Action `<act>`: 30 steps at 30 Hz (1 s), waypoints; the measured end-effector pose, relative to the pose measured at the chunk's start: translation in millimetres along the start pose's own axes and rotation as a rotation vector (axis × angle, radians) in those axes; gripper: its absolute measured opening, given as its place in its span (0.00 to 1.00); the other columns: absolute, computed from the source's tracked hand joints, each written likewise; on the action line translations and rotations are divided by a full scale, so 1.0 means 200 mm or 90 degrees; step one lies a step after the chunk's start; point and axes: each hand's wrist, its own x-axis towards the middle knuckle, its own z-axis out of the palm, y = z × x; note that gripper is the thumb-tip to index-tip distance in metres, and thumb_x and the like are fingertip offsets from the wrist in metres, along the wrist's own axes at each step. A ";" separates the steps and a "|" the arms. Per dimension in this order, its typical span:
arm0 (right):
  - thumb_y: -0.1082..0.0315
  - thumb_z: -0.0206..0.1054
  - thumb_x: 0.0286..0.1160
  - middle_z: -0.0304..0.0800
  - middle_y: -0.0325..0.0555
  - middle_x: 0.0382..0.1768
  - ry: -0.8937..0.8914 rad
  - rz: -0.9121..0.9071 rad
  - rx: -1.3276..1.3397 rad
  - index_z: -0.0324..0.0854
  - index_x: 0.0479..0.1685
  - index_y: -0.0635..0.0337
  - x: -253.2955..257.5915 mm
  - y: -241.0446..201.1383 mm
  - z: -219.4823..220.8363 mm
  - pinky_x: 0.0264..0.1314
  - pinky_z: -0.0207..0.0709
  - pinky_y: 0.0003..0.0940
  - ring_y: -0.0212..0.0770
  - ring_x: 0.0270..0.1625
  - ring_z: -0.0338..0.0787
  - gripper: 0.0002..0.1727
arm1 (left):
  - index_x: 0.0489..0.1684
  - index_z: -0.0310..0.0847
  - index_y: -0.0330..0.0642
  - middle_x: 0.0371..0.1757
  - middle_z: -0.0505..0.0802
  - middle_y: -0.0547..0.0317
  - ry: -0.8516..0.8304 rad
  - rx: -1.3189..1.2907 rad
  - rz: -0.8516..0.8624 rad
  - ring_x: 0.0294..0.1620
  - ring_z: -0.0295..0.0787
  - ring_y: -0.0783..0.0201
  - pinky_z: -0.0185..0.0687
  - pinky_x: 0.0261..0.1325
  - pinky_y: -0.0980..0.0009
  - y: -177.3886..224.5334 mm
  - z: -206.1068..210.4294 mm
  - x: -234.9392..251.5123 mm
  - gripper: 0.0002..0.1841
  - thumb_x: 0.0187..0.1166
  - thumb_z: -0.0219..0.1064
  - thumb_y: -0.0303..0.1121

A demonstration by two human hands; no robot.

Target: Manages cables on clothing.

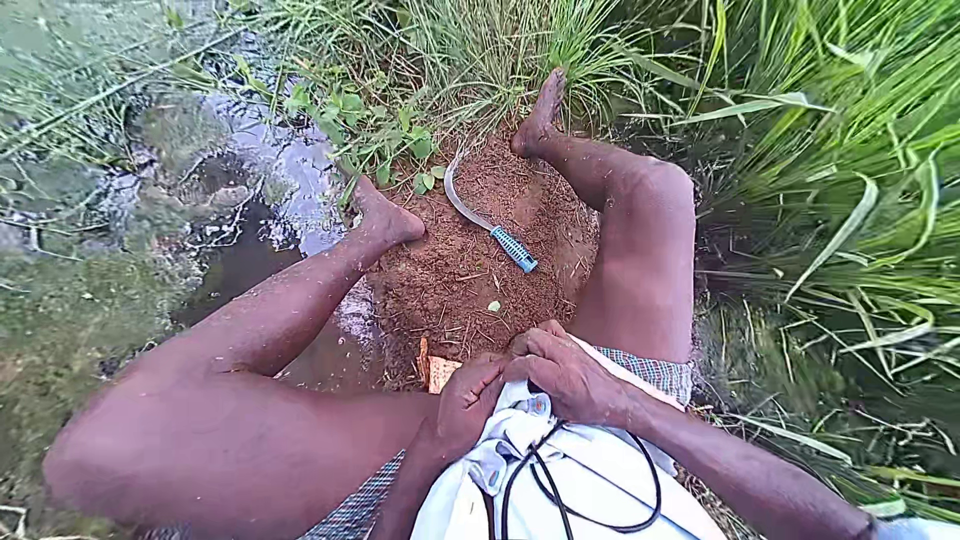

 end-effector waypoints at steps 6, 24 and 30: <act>0.76 0.63 0.72 0.85 0.54 0.41 -0.111 0.022 0.071 0.86 0.54 0.58 0.04 0.02 -0.05 0.53 0.73 0.46 0.51 0.46 0.84 0.14 | 0.46 0.90 0.31 0.50 0.94 0.57 -0.018 -0.029 0.009 0.60 0.85 0.78 0.77 0.70 0.77 -0.04 -0.02 -0.02 0.17 0.90 0.55 0.34; 0.70 0.58 0.84 0.85 0.55 0.40 -0.009 0.042 0.039 0.84 0.54 0.59 0.02 0.02 -0.01 0.49 0.78 0.39 0.50 0.44 0.85 0.10 | 0.37 0.81 0.21 0.25 0.87 0.61 0.103 -0.242 -0.467 0.29 0.82 0.85 0.79 0.44 0.89 0.40 0.01 0.17 0.15 0.85 0.45 0.11; 0.74 0.63 0.75 0.84 0.54 0.38 -0.002 0.061 -0.030 0.83 0.51 0.58 0.01 -0.01 0.01 0.48 0.77 0.40 0.51 0.42 0.85 0.10 | 0.40 0.78 0.22 0.26 0.84 0.60 0.130 -0.281 -0.574 0.29 0.81 0.82 0.79 0.44 0.89 0.49 0.02 0.22 0.15 0.87 0.42 0.12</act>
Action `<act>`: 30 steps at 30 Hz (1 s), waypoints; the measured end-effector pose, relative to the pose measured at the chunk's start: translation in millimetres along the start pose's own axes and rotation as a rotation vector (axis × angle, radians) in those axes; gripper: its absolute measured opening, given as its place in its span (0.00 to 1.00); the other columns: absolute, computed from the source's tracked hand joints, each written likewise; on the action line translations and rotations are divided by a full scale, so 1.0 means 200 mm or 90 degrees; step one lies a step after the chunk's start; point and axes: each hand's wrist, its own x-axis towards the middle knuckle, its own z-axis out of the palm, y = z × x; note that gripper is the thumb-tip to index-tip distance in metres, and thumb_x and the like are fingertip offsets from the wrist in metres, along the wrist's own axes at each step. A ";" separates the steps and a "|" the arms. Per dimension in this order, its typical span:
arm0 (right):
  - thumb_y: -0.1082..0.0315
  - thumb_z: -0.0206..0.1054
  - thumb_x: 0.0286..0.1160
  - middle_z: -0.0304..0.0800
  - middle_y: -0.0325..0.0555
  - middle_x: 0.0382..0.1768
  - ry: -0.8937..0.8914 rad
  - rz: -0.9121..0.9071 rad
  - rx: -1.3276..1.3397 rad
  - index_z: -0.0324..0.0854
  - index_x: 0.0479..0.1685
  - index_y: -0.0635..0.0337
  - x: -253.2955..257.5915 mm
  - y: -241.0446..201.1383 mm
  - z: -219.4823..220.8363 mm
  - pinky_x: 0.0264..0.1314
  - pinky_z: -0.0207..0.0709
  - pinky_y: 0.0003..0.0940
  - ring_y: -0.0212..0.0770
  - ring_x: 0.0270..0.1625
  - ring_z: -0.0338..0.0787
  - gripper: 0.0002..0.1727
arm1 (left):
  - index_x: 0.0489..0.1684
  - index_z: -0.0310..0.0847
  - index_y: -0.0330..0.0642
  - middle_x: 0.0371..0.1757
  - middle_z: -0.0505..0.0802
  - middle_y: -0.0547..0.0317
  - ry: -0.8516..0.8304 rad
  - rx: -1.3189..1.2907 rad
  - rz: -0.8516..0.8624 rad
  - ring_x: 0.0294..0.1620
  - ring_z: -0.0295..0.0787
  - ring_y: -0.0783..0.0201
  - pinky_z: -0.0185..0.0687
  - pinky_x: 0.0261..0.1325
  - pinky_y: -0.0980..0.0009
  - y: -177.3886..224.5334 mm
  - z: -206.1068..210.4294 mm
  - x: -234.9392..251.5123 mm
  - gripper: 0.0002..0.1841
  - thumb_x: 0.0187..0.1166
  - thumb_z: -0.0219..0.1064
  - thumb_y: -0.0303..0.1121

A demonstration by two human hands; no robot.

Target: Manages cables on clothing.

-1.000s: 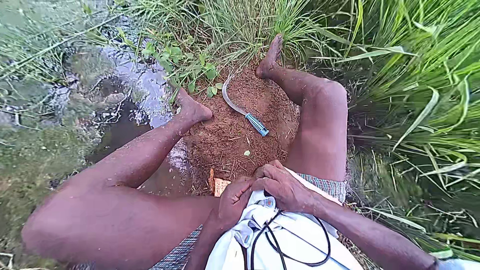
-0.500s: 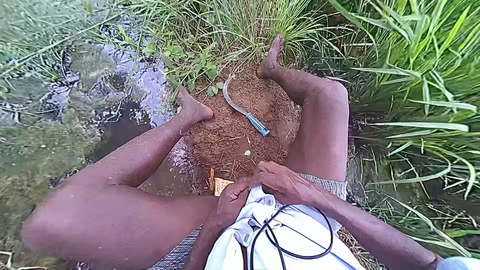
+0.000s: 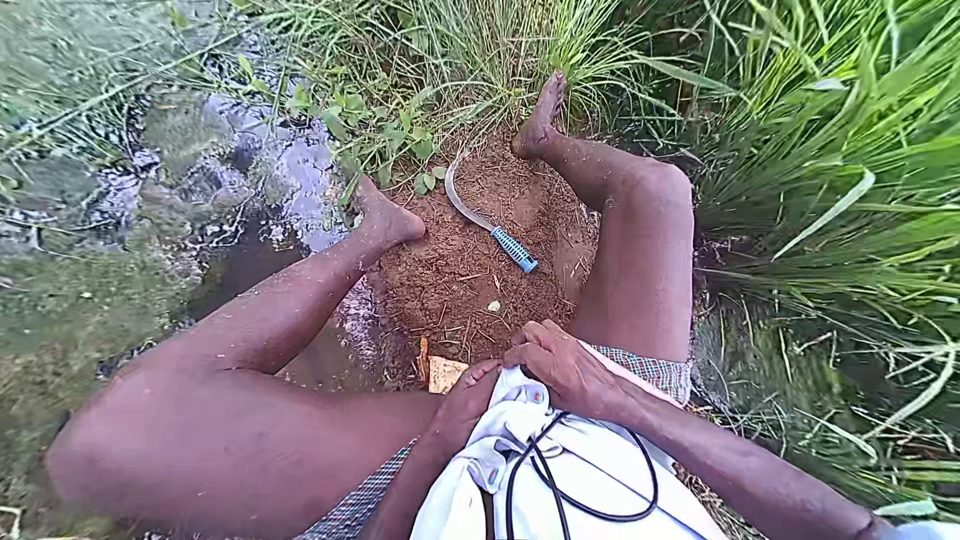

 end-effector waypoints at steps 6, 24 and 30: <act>0.74 0.65 0.71 0.86 0.55 0.39 -0.001 0.018 -0.037 0.82 0.49 0.60 0.01 -0.02 0.01 0.49 0.79 0.43 0.52 0.43 0.87 0.10 | 0.44 0.80 0.20 0.30 0.88 0.57 0.011 0.062 0.066 0.33 0.82 0.82 0.79 0.47 0.87 -0.09 -0.03 0.06 0.13 0.88 0.46 0.14; 0.67 0.58 0.86 0.91 0.49 0.46 -0.041 0.083 0.089 0.84 0.56 0.60 0.02 0.04 -0.06 0.61 0.73 0.48 0.45 0.52 0.89 0.12 | 0.44 0.94 0.48 0.41 0.98 0.60 0.140 0.674 0.760 0.54 0.91 0.54 0.71 0.65 0.46 -0.42 -0.26 0.31 0.17 0.86 0.55 0.35; 0.63 0.59 0.85 0.91 0.40 0.42 0.014 0.100 -0.046 0.87 0.52 0.58 0.02 0.15 -0.33 0.56 0.78 0.41 0.36 0.48 0.88 0.13 | 0.51 0.94 0.42 0.49 0.97 0.50 0.178 0.705 0.609 0.56 0.92 0.42 0.74 0.63 0.33 -0.41 -0.36 0.31 0.17 0.85 0.56 0.37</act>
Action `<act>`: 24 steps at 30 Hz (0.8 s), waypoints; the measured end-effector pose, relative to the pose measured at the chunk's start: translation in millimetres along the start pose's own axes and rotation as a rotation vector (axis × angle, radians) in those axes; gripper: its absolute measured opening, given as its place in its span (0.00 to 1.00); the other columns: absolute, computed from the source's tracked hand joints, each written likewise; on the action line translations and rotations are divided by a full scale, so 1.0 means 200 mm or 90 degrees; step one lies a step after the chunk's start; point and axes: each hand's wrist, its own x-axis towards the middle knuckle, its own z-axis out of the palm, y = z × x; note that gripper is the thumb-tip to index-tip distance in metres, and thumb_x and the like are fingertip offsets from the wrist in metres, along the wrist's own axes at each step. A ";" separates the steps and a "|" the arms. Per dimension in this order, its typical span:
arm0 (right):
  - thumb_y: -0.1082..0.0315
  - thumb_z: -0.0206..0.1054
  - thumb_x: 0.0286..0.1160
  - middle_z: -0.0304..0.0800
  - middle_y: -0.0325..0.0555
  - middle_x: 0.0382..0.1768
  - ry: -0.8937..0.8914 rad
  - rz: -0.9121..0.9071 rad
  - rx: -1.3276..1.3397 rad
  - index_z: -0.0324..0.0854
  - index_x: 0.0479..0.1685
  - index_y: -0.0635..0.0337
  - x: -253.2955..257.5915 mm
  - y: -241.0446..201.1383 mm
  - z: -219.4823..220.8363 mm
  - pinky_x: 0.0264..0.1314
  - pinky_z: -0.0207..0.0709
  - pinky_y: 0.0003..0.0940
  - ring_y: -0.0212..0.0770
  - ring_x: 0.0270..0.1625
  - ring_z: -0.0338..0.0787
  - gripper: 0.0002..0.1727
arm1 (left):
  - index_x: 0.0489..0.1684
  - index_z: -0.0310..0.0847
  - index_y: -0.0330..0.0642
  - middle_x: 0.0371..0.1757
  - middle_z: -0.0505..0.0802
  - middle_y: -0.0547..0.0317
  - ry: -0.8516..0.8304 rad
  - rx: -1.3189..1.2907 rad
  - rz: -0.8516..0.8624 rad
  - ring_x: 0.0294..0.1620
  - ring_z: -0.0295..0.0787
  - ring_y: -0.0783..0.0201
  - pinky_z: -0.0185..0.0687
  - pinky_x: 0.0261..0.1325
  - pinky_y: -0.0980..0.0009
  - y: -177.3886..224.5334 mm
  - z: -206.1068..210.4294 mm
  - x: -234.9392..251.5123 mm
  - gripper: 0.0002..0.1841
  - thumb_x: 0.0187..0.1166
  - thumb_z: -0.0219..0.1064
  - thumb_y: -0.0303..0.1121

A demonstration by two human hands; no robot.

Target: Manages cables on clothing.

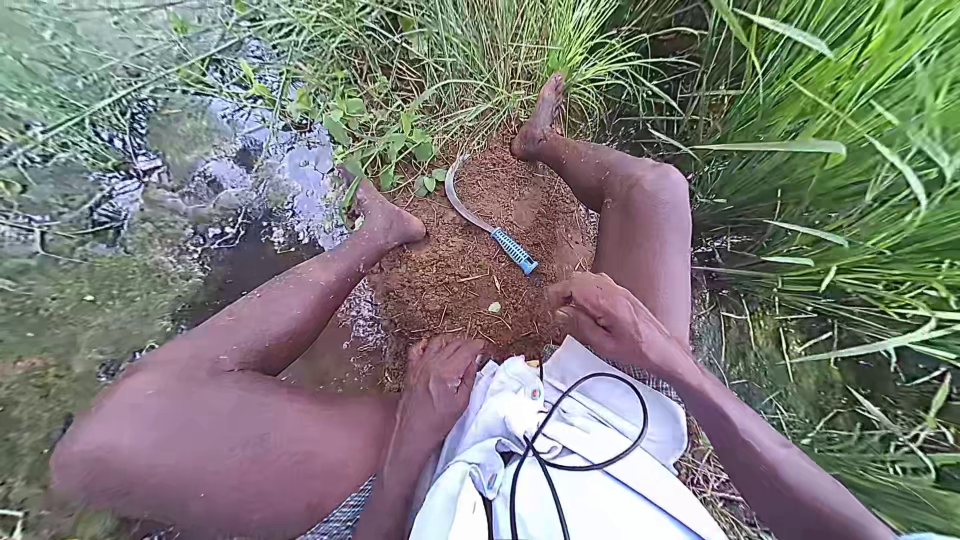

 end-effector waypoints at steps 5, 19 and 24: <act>0.55 0.55 0.86 0.90 0.37 0.37 -0.071 0.000 -0.152 0.88 0.46 0.51 -0.14 0.09 -0.14 0.49 0.76 0.42 0.39 0.45 0.87 0.17 | 0.52 0.93 0.41 0.48 0.97 0.50 -0.025 0.003 -0.011 0.54 0.94 0.46 0.78 0.63 0.36 -0.08 -0.10 -0.06 0.20 0.87 0.53 0.40; 0.63 0.57 0.82 0.87 0.37 0.33 -0.167 -0.019 -0.341 0.86 0.44 0.43 -0.14 0.07 -0.08 0.61 0.68 0.56 0.45 0.43 0.87 0.10 | 0.50 0.91 0.44 0.47 0.96 0.58 -0.017 -0.038 0.115 0.58 0.91 0.62 0.80 0.67 0.55 0.06 -0.38 0.06 0.23 0.91 0.49 0.47; 0.57 0.59 0.82 0.91 0.37 0.38 -0.098 -0.004 -0.311 0.88 0.44 0.46 -0.12 0.11 -0.21 0.62 0.70 0.54 0.44 0.50 0.88 0.12 | 0.51 0.91 0.44 0.48 0.96 0.59 -0.048 -0.026 0.136 0.58 0.91 0.62 0.81 0.68 0.56 0.08 -0.44 0.15 0.22 0.91 0.51 0.47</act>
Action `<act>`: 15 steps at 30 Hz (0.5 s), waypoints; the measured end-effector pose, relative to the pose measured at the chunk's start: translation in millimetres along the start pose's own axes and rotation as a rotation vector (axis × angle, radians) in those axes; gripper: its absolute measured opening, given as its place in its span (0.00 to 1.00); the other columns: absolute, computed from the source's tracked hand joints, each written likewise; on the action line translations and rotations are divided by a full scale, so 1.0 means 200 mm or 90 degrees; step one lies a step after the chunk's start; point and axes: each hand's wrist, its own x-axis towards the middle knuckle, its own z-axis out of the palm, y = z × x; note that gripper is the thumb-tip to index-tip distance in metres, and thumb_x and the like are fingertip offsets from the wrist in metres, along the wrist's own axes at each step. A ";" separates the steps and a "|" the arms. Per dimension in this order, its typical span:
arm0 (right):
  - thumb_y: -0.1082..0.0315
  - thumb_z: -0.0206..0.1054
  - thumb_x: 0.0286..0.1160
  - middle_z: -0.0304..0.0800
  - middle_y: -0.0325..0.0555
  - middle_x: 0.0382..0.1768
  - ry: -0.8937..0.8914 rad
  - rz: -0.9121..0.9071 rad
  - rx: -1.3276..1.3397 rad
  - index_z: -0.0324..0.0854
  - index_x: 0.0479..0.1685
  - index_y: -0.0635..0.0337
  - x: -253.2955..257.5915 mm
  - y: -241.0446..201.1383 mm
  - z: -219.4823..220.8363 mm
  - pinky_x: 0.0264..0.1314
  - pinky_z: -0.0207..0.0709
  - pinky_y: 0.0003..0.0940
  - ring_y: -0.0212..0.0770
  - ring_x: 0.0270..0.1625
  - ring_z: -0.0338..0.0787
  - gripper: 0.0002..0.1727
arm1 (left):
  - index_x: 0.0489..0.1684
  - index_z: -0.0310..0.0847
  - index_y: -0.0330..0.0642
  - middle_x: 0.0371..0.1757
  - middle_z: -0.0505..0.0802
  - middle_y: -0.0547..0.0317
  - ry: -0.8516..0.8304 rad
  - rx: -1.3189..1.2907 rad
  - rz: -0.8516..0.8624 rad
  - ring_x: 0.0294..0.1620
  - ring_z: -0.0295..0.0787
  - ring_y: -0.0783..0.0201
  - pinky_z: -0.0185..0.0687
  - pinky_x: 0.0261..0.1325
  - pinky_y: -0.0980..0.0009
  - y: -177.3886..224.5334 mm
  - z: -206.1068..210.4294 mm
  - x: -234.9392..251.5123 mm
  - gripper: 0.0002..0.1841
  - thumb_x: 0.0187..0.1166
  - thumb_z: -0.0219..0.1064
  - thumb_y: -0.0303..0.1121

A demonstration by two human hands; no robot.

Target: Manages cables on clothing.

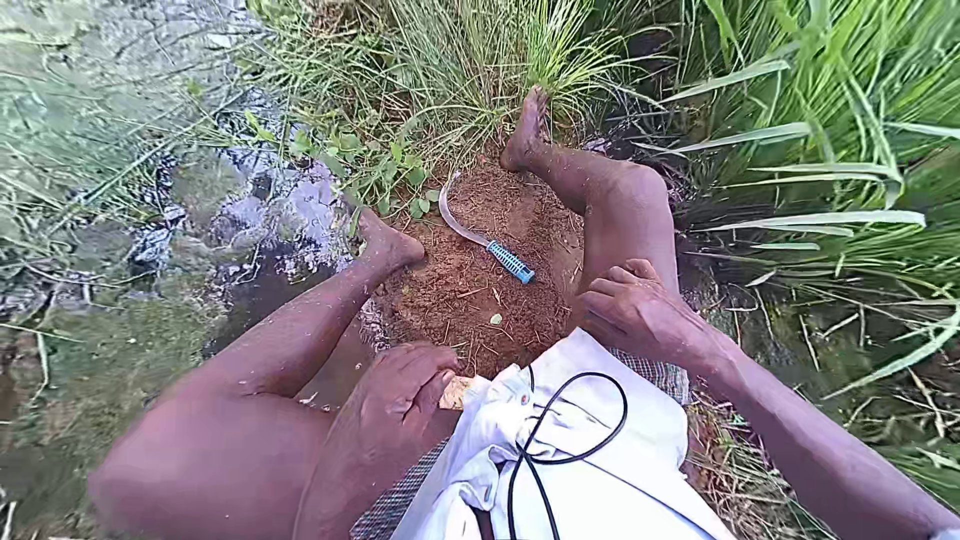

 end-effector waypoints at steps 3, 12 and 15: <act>0.59 0.59 0.77 0.91 0.37 0.36 0.030 -0.004 0.054 0.89 0.43 0.49 0.03 0.03 -0.04 0.55 0.71 0.51 0.43 0.45 0.88 0.12 | 0.53 0.90 0.37 0.52 0.96 0.51 -0.065 -0.058 0.024 0.60 0.91 0.56 0.79 0.69 0.50 0.05 -0.06 0.09 0.20 0.89 0.54 0.42; 0.55 0.56 0.86 0.91 0.34 0.41 0.021 -0.133 0.339 0.89 0.49 0.50 0.07 0.17 -0.13 0.53 0.76 0.37 0.33 0.49 0.87 0.17 | 0.54 0.89 0.42 0.52 0.96 0.53 -0.185 -0.025 0.052 0.58 0.91 0.56 0.79 0.65 0.48 0.16 -0.14 0.36 0.20 0.91 0.53 0.45; 0.59 0.57 0.87 0.91 0.43 0.42 -0.015 -0.228 0.519 0.88 0.52 0.55 0.07 0.07 -0.17 0.56 0.77 0.41 0.41 0.49 0.88 0.15 | 0.57 0.87 0.47 0.49 0.95 0.57 -0.190 0.021 0.070 0.56 0.90 0.61 0.81 0.63 0.56 0.11 -0.15 0.45 0.22 0.92 0.50 0.51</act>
